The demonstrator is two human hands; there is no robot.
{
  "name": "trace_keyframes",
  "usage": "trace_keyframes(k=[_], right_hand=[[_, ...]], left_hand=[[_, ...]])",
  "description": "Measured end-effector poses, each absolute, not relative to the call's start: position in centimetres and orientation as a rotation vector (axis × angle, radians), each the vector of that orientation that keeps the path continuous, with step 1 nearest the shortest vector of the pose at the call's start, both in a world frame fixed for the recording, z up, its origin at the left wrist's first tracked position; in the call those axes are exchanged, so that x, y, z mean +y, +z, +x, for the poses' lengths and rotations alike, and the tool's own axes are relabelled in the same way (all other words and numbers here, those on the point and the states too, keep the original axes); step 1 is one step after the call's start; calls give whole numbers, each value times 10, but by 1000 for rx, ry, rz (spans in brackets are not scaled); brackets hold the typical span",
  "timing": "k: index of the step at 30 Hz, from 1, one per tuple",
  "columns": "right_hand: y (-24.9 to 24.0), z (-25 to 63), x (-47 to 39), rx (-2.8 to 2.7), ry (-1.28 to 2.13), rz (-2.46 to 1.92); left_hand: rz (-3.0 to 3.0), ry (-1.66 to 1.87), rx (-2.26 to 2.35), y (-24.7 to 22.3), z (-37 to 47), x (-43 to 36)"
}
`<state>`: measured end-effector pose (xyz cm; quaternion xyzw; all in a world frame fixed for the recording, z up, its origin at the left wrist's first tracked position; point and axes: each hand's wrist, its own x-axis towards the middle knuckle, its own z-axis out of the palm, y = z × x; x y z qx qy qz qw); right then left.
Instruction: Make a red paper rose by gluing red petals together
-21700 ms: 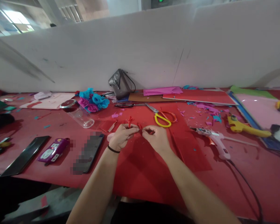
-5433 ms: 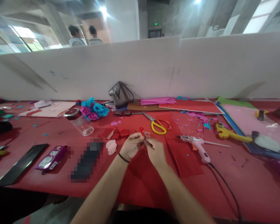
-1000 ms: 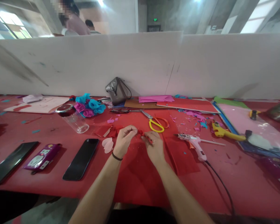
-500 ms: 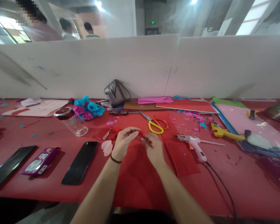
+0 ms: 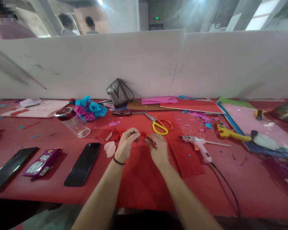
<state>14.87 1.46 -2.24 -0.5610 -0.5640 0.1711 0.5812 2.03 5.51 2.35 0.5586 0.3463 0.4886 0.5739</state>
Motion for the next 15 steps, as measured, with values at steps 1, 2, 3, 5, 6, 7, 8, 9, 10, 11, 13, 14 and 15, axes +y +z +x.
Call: trace_keyframes(k=[1, 2, 3, 5, 6, 7, 8, 9, 10, 11, 13, 14, 15], right_hand=[[-22, 149, 15, -1323, 399, -1312], [-23, 149, 15, -1324, 396, -1312], [-23, 148, 15, -1323, 392, -1311], [-23, 148, 15, -1315, 391, -1307], [-24, 148, 16, -1309, 396, -1306], [-25, 148, 16, -1301, 403, -1307], [-26, 149, 16, -1292, 408, -1310], [-26, 149, 17, -1284, 409, -1315], [-27, 149, 17, -1278, 405, -1322], [-27, 149, 17, -1277, 399, -1328], [-27, 149, 17, -1287, 390, -1336], [-27, 149, 16, -1292, 392, -1333], [-26, 148, 16, -1296, 398, -1326]], left_hand=[[1339, 1124, 816, 24, 21, 55], [1359, 1112, 816, 24, 21, 55], [1363, 1108, 815, 23, 22, 55], [1331, 1107, 813, 22, 22, 56], [1304, 1108, 817, 21, 22, 56], [1273, 1115, 825, 21, 21, 57], [1243, 1127, 832, 20, 21, 58], [1218, 1138, 833, 20, 21, 58], [1206, 1144, 825, 20, 21, 58], [1206, 1141, 810, 20, 21, 58], [1237, 1106, 767, 21, 22, 57], [1255, 1086, 744, 21, 23, 56], [1264, 1074, 723, 21, 24, 56]])
